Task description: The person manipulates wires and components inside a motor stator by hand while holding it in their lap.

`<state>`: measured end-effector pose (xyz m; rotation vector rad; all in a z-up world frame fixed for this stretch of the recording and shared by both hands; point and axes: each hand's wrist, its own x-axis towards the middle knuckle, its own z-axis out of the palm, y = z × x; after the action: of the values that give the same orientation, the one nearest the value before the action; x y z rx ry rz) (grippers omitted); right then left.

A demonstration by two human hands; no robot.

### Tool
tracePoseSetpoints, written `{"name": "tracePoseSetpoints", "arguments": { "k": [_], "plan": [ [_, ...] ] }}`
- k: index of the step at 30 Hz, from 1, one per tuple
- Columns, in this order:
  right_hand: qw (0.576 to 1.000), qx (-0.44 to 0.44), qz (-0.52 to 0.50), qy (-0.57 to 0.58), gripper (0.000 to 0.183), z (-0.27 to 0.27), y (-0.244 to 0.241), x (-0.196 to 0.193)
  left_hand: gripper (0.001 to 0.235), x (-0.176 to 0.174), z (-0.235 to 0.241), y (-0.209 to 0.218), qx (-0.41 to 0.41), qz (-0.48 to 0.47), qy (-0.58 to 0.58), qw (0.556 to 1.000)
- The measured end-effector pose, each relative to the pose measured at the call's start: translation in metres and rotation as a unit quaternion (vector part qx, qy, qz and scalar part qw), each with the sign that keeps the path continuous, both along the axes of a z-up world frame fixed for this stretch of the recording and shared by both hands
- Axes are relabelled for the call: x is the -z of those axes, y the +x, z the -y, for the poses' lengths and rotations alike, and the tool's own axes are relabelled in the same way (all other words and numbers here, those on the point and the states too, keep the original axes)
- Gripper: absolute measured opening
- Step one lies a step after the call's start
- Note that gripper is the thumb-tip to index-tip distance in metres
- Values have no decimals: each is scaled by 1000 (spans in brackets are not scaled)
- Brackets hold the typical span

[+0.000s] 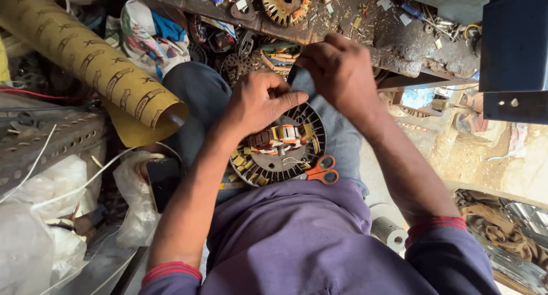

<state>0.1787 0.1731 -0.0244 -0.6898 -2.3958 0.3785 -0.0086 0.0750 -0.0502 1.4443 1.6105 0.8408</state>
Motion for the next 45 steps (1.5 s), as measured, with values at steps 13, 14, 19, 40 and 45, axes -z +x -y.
{"name": "tracePoseSetpoints", "arguments": {
  "k": [13, 14, 19, 40, 45],
  "plan": [
    [960, -201, 83, -179, 27, 67, 71, -45, 15, -30, 94, 21, 103, -200, 305, 925],
    [959, -173, 87, -206, 23, 62, 69, -38, 14, -34, 96, 22, 103, -224, 311, 918],
    [939, -171, 6, -300, 7, 36, 48, 6, 13, -43, 96, 14, 120, -297, 351, 880],
    [979, -57, 36, -195, 13, 28, 29, 26, 20, -51, 75, 11, 85, -171, 372, 908],
    [986, 5, 19, -165, 3, 21, 7, 25, 21, -9, 32, 10, -25, 149, 159, 976]
  ]
}}
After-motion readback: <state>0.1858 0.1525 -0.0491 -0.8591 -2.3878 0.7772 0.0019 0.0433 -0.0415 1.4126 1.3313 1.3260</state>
